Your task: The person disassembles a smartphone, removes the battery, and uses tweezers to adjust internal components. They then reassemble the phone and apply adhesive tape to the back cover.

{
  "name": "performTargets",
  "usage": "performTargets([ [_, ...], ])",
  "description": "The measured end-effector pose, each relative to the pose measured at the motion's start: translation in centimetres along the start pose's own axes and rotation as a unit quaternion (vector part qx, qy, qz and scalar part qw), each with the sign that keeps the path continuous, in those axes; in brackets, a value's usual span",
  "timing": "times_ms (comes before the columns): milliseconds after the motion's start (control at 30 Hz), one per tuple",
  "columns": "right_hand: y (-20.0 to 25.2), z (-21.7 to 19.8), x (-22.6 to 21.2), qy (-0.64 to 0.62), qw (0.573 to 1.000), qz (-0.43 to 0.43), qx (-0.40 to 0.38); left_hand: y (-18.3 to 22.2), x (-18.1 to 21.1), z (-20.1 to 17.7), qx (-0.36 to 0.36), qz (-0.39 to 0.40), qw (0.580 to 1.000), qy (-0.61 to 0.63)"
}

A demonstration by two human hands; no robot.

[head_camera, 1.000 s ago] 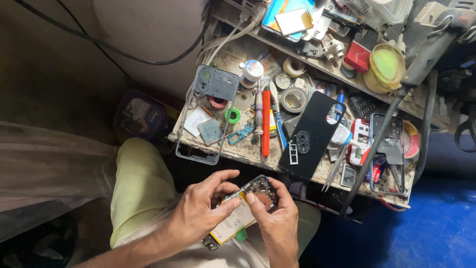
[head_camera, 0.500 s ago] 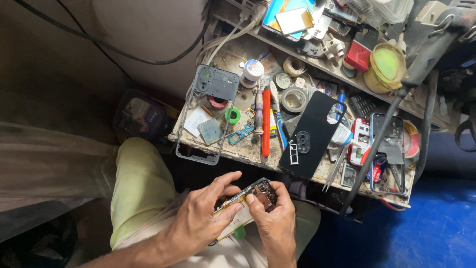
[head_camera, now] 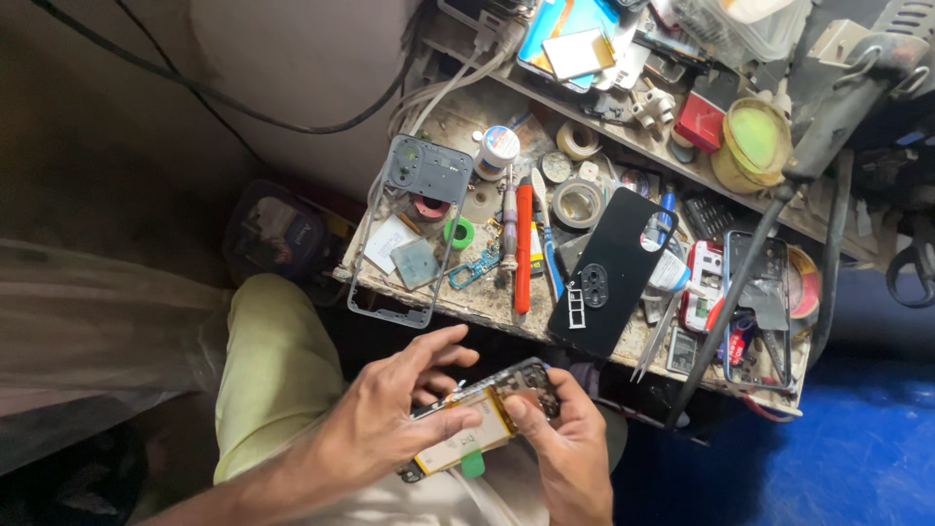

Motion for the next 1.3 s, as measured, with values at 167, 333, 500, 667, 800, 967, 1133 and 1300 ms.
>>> performTargets([
  [167, 0.2, -1.1, 0.0, -0.023, 0.998, -0.052, 0.007, 0.7, -0.9, -0.5, -0.032, -0.087, 0.996, -0.006],
  [333, 0.1, -0.8, 0.8, -0.091, 0.994, -0.059, -0.016, 0.7, 0.5, -0.6, -0.009, -0.017, 1.000, 0.009],
  [500, 0.1, -1.0, 1.4, -0.106, 0.993, -0.060, -0.010, 0.9, 2.0, -0.9, 0.002, 0.072, 0.997, -0.034],
  [667, 0.0, -0.8, 1.7, -0.136, 0.988, -0.076, -0.015, 0.7, 2.1, -1.2, 0.000, 0.064, 0.998, -0.030],
  [800, 0.0, 0.0, 1.7, -0.139, 0.986, -0.088, -0.027, 0.5, 0.2, -0.9, -0.043, -0.035, 0.998, -0.027],
  [967, -0.1, 1.8, -0.3, -0.052, 0.996, -0.052, -0.048, 1.2, -1.5, -1.9, -0.025, -0.070, 0.997, 0.026],
  [1133, -1.0, 4.4, -6.1, 0.081, 0.983, -0.167, 0.006, 4.2, -5.3, -5.5, 0.016, -0.225, 0.955, 0.195],
  [1300, -1.3, 11.6, -9.2, 0.298, 0.899, -0.319, 0.026, 6.0, -7.3, -9.1, 0.067, -0.249, 0.935, 0.245],
])
Point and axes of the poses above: each hand's wrist, its own y-axis away from the middle knuckle, its own z-axis out of the palm, x = y × z, the point moved 7 cm from there along -y, towards the middle knuckle, and after that the axes turned 11 degrees about x, right-handed, at the moved point
